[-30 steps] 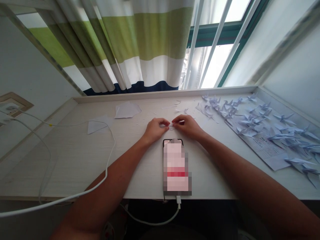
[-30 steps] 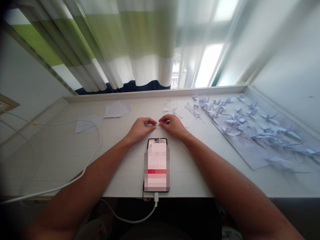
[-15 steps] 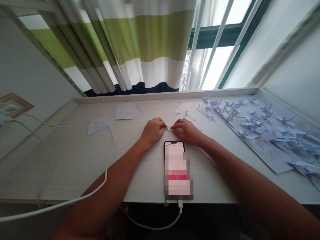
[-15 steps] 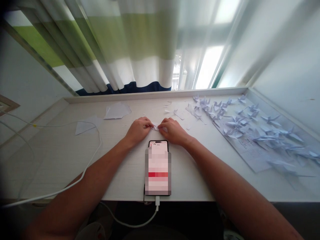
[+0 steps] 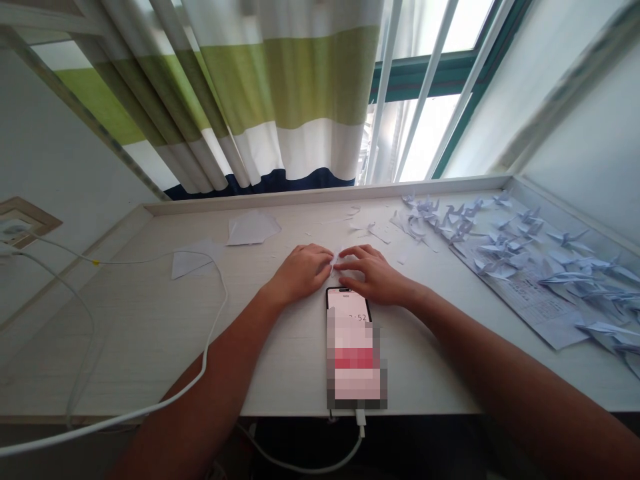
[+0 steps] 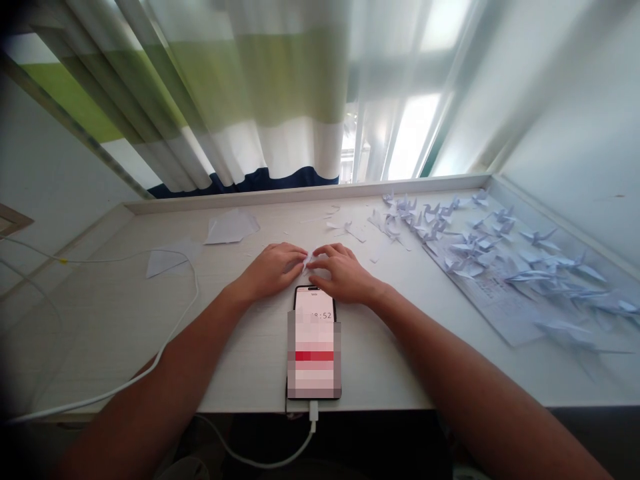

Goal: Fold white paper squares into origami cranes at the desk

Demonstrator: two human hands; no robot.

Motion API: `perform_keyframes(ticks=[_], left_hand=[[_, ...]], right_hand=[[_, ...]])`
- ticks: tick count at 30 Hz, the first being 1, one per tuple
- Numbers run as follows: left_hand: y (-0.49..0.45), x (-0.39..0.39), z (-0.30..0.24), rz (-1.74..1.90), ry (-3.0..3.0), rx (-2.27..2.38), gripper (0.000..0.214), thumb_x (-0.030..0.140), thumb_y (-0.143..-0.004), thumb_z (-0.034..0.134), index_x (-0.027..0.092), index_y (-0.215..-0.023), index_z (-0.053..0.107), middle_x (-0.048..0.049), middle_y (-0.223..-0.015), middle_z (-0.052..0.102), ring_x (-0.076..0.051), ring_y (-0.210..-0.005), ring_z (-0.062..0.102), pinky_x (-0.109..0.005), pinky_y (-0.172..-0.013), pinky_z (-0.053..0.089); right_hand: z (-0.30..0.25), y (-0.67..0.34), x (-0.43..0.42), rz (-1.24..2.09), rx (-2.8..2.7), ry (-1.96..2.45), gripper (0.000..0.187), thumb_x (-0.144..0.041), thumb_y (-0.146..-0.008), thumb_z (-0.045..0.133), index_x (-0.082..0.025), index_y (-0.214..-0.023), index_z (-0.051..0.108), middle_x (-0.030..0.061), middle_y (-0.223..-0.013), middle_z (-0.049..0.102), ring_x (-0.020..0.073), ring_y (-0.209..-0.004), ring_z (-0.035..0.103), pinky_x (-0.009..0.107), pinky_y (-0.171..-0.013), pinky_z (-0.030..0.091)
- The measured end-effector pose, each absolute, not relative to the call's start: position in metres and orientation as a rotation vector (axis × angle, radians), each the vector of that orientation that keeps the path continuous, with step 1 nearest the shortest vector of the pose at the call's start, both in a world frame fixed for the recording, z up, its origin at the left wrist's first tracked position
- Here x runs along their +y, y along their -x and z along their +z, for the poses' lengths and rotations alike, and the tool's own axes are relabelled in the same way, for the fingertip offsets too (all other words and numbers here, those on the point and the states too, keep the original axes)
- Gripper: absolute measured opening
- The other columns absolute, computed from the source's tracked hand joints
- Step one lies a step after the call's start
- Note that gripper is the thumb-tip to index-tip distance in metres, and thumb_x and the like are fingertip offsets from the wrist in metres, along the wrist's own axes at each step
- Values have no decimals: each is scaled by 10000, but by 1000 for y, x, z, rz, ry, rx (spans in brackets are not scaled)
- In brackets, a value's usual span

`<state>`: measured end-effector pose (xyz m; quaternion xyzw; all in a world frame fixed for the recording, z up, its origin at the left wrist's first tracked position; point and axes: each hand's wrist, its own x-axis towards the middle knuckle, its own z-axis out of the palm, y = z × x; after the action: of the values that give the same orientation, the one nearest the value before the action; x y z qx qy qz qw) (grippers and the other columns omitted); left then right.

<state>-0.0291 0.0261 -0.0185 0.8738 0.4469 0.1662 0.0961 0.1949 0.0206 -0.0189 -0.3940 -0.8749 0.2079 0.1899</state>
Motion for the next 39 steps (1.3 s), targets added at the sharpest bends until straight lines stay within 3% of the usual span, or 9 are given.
perform_keyframes(ticks=[3,6,11,18,25,33,39], left_hand=[[29,27,-19,540,-2531,1308,269,290,-965,554,253,-1120,771,-58,-1210,775,-249,-1173,675,-425,-1087,448],[31,26,-16,498,-2574,1269,280,334,-982,545,281,-1112,788,-40,-1266,761,-251,-1242,652,-426,-1113,405],[36,23,-9,398,-2677,1230,304,420,-1001,542,303,-1139,787,-32,-1329,735,-265,-1323,602,-447,-1161,316],[40,28,-13,399,-2709,1171,262,422,-992,611,312,-1168,770,-28,-1438,668,-282,-1415,511,-488,-1174,306],[33,32,-17,464,-2668,1086,207,245,-998,602,251,-1032,806,-63,-1163,784,-250,-1184,650,-426,-1073,434],[31,27,-18,512,-2627,1159,209,274,-992,598,249,-993,805,-55,-1135,799,-255,-1168,668,-436,-1076,418],[28,28,-22,635,-2406,1246,127,279,-931,678,243,-881,789,-44,-1066,806,-247,-1082,694,-425,-1049,451]], right_hand=[[-22,-197,24,635,-2421,1034,284,-245,-978,588,-287,-1187,776,83,-1305,716,302,-1260,617,599,-1162,386],[-27,-203,34,609,-2347,996,325,-138,-957,569,-265,-1178,770,74,-1243,758,270,-1206,661,522,-1101,472],[-30,-210,49,453,-2467,918,209,-245,-993,621,-263,-1107,796,68,-1288,750,305,-1276,629,540,-1114,424],[-26,-206,47,349,-2530,941,181,-273,-997,636,-241,-1028,811,75,-1044,782,264,-1024,663,460,-985,470],[-25,-200,40,254,-2580,855,207,-271,-1014,604,-236,-1037,808,96,-1149,761,282,-1116,638,479,-1026,463],[-29,-197,41,326,-2568,846,215,-236,-1032,545,-226,-1028,760,91,-1098,759,256,-1073,655,447,-1003,468],[-30,-188,41,514,-2349,1092,134,-197,-948,633,-191,-886,751,83,-940,748,238,-922,674,374,-863,516]])
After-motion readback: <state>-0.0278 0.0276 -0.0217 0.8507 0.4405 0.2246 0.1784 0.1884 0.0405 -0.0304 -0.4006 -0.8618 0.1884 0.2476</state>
